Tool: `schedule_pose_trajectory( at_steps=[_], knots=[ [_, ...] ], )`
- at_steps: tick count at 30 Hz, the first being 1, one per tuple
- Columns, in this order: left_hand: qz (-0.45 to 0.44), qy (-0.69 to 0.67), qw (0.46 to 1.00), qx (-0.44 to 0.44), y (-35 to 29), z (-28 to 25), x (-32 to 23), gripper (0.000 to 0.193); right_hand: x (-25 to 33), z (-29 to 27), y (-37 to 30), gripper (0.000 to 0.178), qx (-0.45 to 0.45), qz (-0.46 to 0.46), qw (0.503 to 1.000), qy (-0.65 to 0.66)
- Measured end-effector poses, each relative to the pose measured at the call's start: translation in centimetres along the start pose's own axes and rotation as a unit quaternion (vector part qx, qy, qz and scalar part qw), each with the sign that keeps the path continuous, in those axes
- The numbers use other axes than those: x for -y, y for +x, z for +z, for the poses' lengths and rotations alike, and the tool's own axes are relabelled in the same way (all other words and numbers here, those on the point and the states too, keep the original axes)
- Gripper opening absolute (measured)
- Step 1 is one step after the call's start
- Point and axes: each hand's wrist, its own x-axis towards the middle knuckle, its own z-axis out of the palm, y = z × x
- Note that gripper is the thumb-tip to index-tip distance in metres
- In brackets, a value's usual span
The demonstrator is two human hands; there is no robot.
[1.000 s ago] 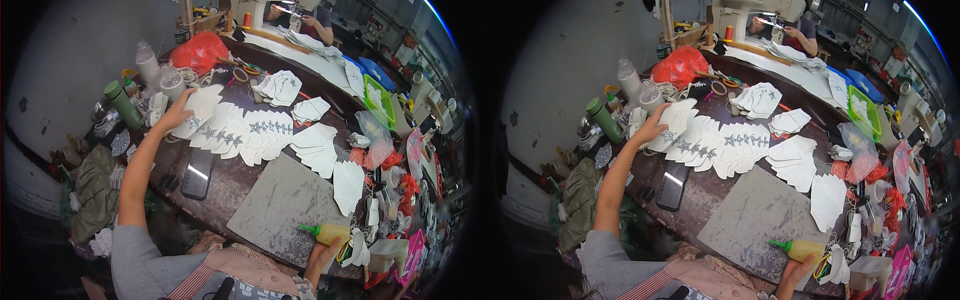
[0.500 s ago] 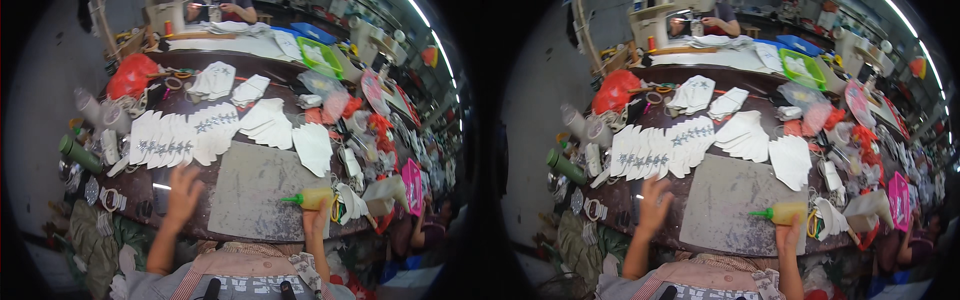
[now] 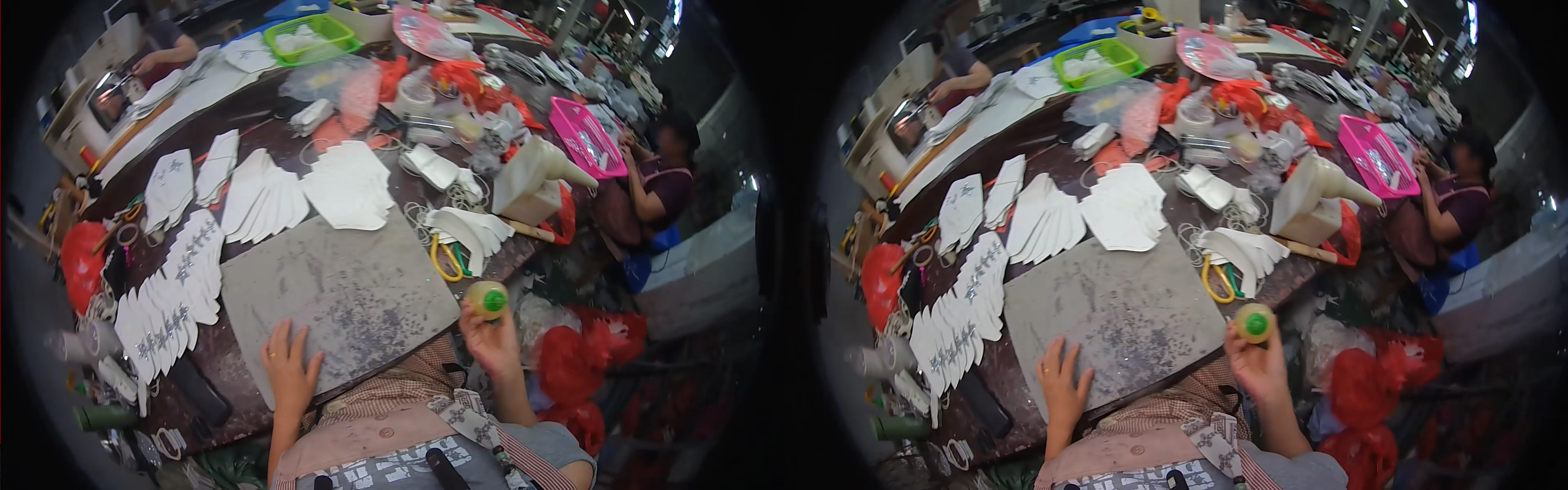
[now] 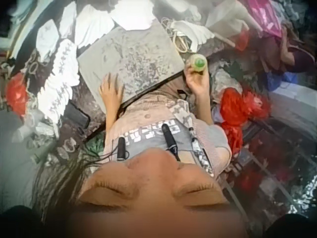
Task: The person applies glue from a squeeze bottle onto star-shaped embellishments on white fabric pieces. They then pick up and fold smaller white fabric strips, placing them into a pile. The person continues to handle and fold various white fabric components on a cluttered workbench.
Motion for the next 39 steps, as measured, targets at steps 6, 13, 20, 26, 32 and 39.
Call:
schedule_pose_trajectory(
  at_steps=[6, 13, 20, 26, 32, 39],
  knots=[
    [0.002, 0.032, 0.999, -0.006, 0.4, 0.5, -0.5, 0.053, 12.4, 1.2, 3.2, 0.055, 0.079, -0.149, 0.986, -0.011],
    [-0.024, 0.046, 0.998, -0.022, 0.7, 0.4, -0.9, 0.052, 16.4, 2.5, 9.6, 0.063, 0.151, -0.032, 0.982, 0.108],
    [-0.036, 0.035, 0.998, -0.030, 1.1, -0.1, -0.8, 0.045, 15.3, 0.3, 6.2, 0.083, 0.211, -0.074, 0.970, 0.097],
    [-0.019, 0.030, 0.997, -0.073, -0.5, 0.8, 0.1, 0.040, 3.1, 1.7, 3.4, 0.061, 0.310, 0.098, 0.823, -0.466],
    [-0.030, 0.010, 0.989, -0.143, -1.2, 2.3, 1.1, 0.033, -7.8, -0.4, 9.8, 0.023, 0.305, -0.019, 0.452, -0.838],
    [-0.215, -0.016, 0.884, -0.415, -5.3, -5.7, 6.6, 0.027, -15.0, -1.6, 10.8, 0.029, 0.295, -0.150, 0.420, -0.845]
  ],
)
